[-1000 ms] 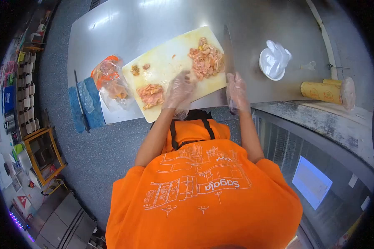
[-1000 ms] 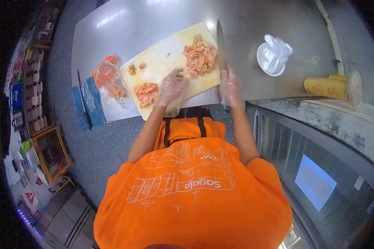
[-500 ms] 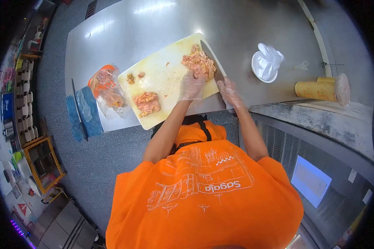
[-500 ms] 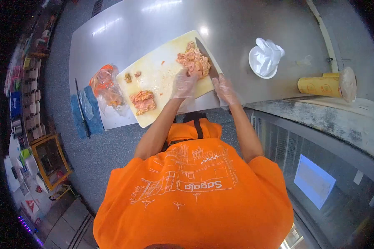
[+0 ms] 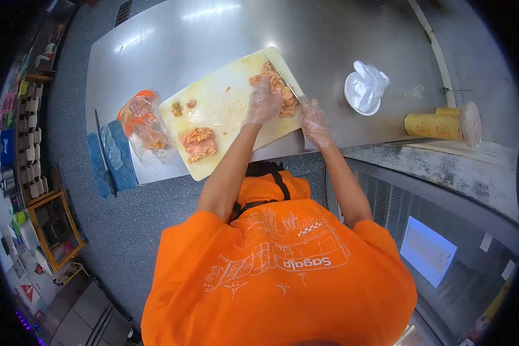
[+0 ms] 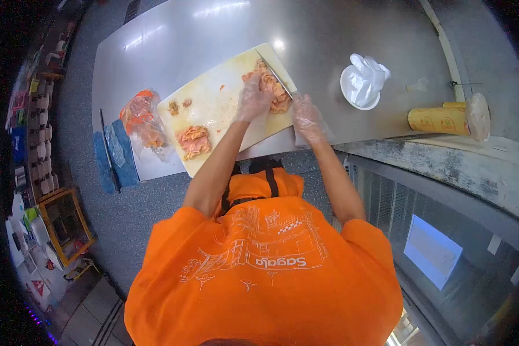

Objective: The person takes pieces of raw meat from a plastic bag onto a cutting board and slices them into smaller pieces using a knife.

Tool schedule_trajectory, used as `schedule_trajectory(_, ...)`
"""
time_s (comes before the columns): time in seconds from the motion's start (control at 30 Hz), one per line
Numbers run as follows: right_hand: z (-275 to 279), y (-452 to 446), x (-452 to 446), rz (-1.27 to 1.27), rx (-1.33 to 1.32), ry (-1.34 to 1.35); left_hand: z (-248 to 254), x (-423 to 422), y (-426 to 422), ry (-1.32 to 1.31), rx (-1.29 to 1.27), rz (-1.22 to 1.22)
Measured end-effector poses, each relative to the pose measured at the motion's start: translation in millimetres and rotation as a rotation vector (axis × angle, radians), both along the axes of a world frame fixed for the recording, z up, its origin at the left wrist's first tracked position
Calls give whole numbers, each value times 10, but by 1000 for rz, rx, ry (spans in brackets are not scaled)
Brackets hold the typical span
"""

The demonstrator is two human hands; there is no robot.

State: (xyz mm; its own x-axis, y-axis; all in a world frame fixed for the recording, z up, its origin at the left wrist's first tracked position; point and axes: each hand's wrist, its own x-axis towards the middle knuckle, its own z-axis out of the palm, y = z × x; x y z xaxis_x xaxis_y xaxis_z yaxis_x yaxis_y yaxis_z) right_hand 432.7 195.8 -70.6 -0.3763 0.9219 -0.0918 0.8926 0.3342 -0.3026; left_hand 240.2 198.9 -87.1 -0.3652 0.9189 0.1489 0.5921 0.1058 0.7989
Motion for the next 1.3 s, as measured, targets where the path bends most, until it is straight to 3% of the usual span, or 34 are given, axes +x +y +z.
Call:
schedule_trajectory(0.07, 44, -1, -54, -6, -24, -27, 204, -106, 70, -28, -186, -133)
schedule_trajectory(0.17, -13, 18, -12, 31, 19, 30, 380, -230, -86, 179, -230, -220)
schedule_trajectory(0.27, -228, -55, 117, 84, 245, 217, 450, -606, -774, 112, 145, -222)
schedule_trajectory(0.33, -162, -186, 111, 97, 459, 334, 793, -868, -1247, 199, 142, -51)
schedule_trajectory(0.4, -66, -391, 91, 69, 306, 400, 697, -1273, -1605, 384, 69, 66)
schedule_trajectory(0.5, 87, -534, -124, 98, 15, 541, 744, -1558, -1803, 227, -345, -138)
schedule_trajectory(0.53, 107, -563, -230, 123, -93, 595, 708, -1569, -1806, 246, -345, -96)
schedule_trajectory(0.73, -187, -615, -652, 153, -92, 573, 555, -1766, -1628, 367, -492, -120)
schedule_trajectory(0.93, -342, -577, -694, 29, -270, 585, 737, -1948, -1654, 212, -394, 89)
schedule_trajectory(1.03, -334, -655, -644, 42, -114, 626, 697, -1993, -1715, -112, -224, 232)
schedule_trajectory(1.13, -342, -662, -639, 59, -95, 682, 949, -1857, -1665, 53, -245, 236)
schedule_trajectory(1.23, -229, -670, -635, 13, -206, 539, 430, -1859, -1778, -226, -52, 221)
schedule_trajectory(1.3, -236, -661, -624, 34, -224, 549, 283, -1831, -1824, -657, -75, 327)
